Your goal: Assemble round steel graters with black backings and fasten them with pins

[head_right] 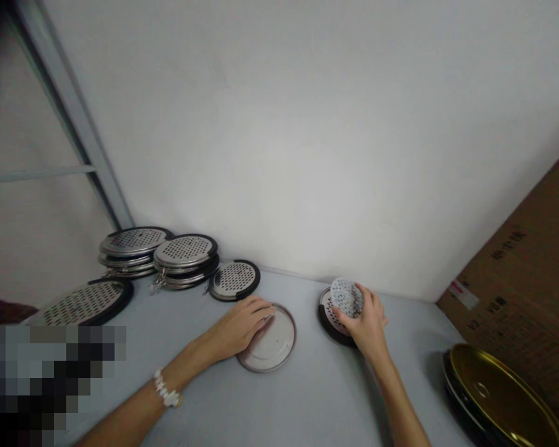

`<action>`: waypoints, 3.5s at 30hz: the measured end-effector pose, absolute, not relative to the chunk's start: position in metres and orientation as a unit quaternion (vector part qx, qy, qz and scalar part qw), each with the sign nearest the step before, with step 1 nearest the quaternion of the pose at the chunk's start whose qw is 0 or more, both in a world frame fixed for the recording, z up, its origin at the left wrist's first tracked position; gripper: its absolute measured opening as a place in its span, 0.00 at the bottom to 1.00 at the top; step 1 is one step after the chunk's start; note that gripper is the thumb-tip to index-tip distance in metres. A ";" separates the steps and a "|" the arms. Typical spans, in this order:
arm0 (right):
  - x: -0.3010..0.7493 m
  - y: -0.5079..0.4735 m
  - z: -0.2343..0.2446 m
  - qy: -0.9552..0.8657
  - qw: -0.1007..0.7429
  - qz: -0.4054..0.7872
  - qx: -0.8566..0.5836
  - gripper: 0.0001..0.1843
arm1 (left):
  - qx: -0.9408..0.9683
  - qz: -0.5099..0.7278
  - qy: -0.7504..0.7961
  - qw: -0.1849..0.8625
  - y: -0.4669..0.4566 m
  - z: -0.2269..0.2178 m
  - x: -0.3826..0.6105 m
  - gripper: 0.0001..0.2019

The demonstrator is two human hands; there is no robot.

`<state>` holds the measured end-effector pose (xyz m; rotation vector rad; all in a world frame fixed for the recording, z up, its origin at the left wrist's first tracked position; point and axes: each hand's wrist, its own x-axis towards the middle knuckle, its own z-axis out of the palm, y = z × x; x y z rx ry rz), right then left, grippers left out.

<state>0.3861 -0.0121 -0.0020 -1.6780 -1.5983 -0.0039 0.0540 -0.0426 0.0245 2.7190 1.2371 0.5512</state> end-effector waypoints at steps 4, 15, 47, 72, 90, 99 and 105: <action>0.351 -0.028 0.003 -0.727 0.396 -0.006 -0.562 0.41 | 0.896 0.178 0.403 0.062 -0.044 0.017 0.061 0.15; 0.305 -0.052 0.000 -0.810 0.329 -0.019 -0.485 0.46 | 0.835 0.231 0.450 0.219 -0.038 0.014 0.058 0.09; 0.310 -0.050 -0.001 -0.806 0.334 -0.007 -0.488 0.46 | 0.793 0.154 0.554 0.199 -0.048 0.037 0.045 0.06; 0.302 -0.056 0.009 -0.809 0.356 0.035 -0.467 0.42 | 0.711 0.160 0.669 0.148 -0.036 0.050 0.010 0.02; 0.294 -0.061 -0.004 -0.786 0.365 0.041 -0.497 0.31 | 0.692 0.311 0.560 0.334 -0.030 0.021 0.037 0.18; 0.296 -0.062 0.007 -0.744 0.419 0.071 -0.515 0.26 | 0.732 0.258 0.562 0.288 -0.035 0.021 0.039 0.20; 0.295 -0.062 0.006 -0.746 0.411 0.089 -0.516 0.25 | 0.729 0.252 0.566 0.292 -0.039 0.025 0.040 0.20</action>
